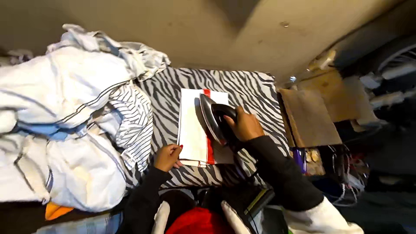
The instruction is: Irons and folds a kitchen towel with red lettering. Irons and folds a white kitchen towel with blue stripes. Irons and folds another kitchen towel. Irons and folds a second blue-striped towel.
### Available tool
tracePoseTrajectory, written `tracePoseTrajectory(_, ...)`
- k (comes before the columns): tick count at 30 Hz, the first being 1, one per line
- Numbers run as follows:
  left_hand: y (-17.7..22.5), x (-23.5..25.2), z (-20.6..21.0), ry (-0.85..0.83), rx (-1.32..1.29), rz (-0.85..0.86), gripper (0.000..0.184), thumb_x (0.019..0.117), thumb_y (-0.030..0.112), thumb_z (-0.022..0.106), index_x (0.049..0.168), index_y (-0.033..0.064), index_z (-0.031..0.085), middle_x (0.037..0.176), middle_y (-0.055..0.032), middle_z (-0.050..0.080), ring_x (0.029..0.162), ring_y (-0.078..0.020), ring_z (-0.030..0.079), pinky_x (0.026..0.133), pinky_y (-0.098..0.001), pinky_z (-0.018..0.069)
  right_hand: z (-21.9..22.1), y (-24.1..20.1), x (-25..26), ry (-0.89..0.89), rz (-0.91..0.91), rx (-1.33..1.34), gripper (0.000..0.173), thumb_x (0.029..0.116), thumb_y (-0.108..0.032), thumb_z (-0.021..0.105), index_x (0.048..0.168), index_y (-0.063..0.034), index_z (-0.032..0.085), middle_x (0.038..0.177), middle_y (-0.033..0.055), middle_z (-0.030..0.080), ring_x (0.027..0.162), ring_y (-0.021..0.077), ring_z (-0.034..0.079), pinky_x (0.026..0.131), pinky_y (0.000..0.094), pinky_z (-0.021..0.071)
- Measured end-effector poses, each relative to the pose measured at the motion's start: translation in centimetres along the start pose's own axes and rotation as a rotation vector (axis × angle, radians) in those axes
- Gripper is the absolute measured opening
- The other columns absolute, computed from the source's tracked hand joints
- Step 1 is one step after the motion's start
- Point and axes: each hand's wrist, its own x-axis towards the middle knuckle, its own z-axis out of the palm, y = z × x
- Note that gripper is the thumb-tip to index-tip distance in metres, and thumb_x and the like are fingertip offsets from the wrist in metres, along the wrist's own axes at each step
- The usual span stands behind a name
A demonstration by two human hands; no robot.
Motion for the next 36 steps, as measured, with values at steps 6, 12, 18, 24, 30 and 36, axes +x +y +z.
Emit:
tracePoseTrajectory(6, -0.8, 0.2, 0.5, 0.044, -0.094, 0.038, 0.028, 0.1047, 0.020, 0.059, 0.117, -0.0047, 0.065, 0.082, -0.0079, 0.073, 0.057, -0.0094, 0.067, 0.057, -0.0266, 0.0589, 0.4, -8.3, 8.5, 0.007, -0.103, -0.119, 0.049, 0.1064, -0.036, 0.056, 0.138, 0.0018, 0.056, 0.120, 0.0337, 0.066, 0.113, 0.0544, 0.064, 0.091, 0.0710, 0.0498)
tracePoseTrajectory(12, -1.1, -0.4, 0.0, 0.006, -0.117, 0.032, 0.027, 0.1054, 0.021, 0.057, 0.110, -0.0038, 0.068, 0.083, -0.0075, 0.075, 0.058, -0.0096, 0.069, 0.057, -0.0261, 0.0592, 1.0, -8.8, 8.3, 0.029, -0.177, -0.194, 0.035, 0.1025, -0.022, 0.060, 0.129, 0.0008, 0.062, 0.110, 0.0346, 0.068, 0.103, 0.0574, 0.066, 0.081, 0.0735, 0.0508)
tracePoseTrajectory(18, -1.0, -0.4, -0.2, -0.057, -0.038, -0.005, 0.022, 0.1044, 0.015, 0.059, 0.112, -0.0042, 0.066, 0.084, -0.0066, 0.074, 0.058, -0.0070, 0.067, 0.058, -0.0233, 0.0572, 1.9, -6.4, 6.1, 0.037, -0.271, -0.197, 0.030, 0.0987, -0.021, 0.067, 0.120, 0.0003, 0.066, 0.100, 0.0327, 0.069, 0.094, 0.0559, 0.068, 0.075, 0.0734, 0.0517)
tracePoseTrajectory(24, -1.9, -1.0, 0.1, 0.022, -0.055, 0.041, 0.029, 0.1039, 0.013, 0.059, 0.125, -0.0063, 0.056, 0.084, -0.0101, 0.071, 0.059, -0.0107, 0.066, 0.060, -0.0268, 0.0577, 5.0, -1.7, -3.7, -0.014, -0.390, -0.314, 0.023, 0.0927, -0.011, 0.067, 0.111, 0.0033, 0.069, 0.085, 0.0302, 0.071, 0.079, 0.0543, 0.070, 0.065, 0.0697, 0.0517)
tracePoseTrajectory(30, -3.0, -2.5, 0.2, 0.132, 0.234, 0.113, 0.038, 0.1032, 0.015, 0.058, 0.135, -0.0054, 0.051, 0.077, -0.0111, 0.067, 0.063, -0.0184, 0.067, 0.066, -0.0367, 0.0589, 5.1, -2.0, -2.8, -0.071, -0.419, -0.286, 0.024, 0.0930, -0.012, 0.070, 0.113, -0.0007, 0.066, 0.082, 0.0258, 0.070, 0.079, 0.0510, 0.070, 0.063, 0.0672, 0.0526)
tracePoseTrajectory(36, -3.3, -6.7, -0.6, 0.417, 0.196, 0.401, 0.020, 0.0966, 0.014, 0.059, 0.106, 0.0007, 0.071, 0.068, -0.0005, 0.067, 0.055, -0.0037, 0.063, 0.054, -0.0214, 0.0552, 6.7, -1.2, -5.1, -0.035, -0.613, -0.271, 0.016, 0.0900, -0.011, 0.069, 0.100, 0.0015, 0.069, 0.078, 0.0248, 0.069, 0.071, 0.0487, 0.070, 0.057, 0.0634, 0.0519)
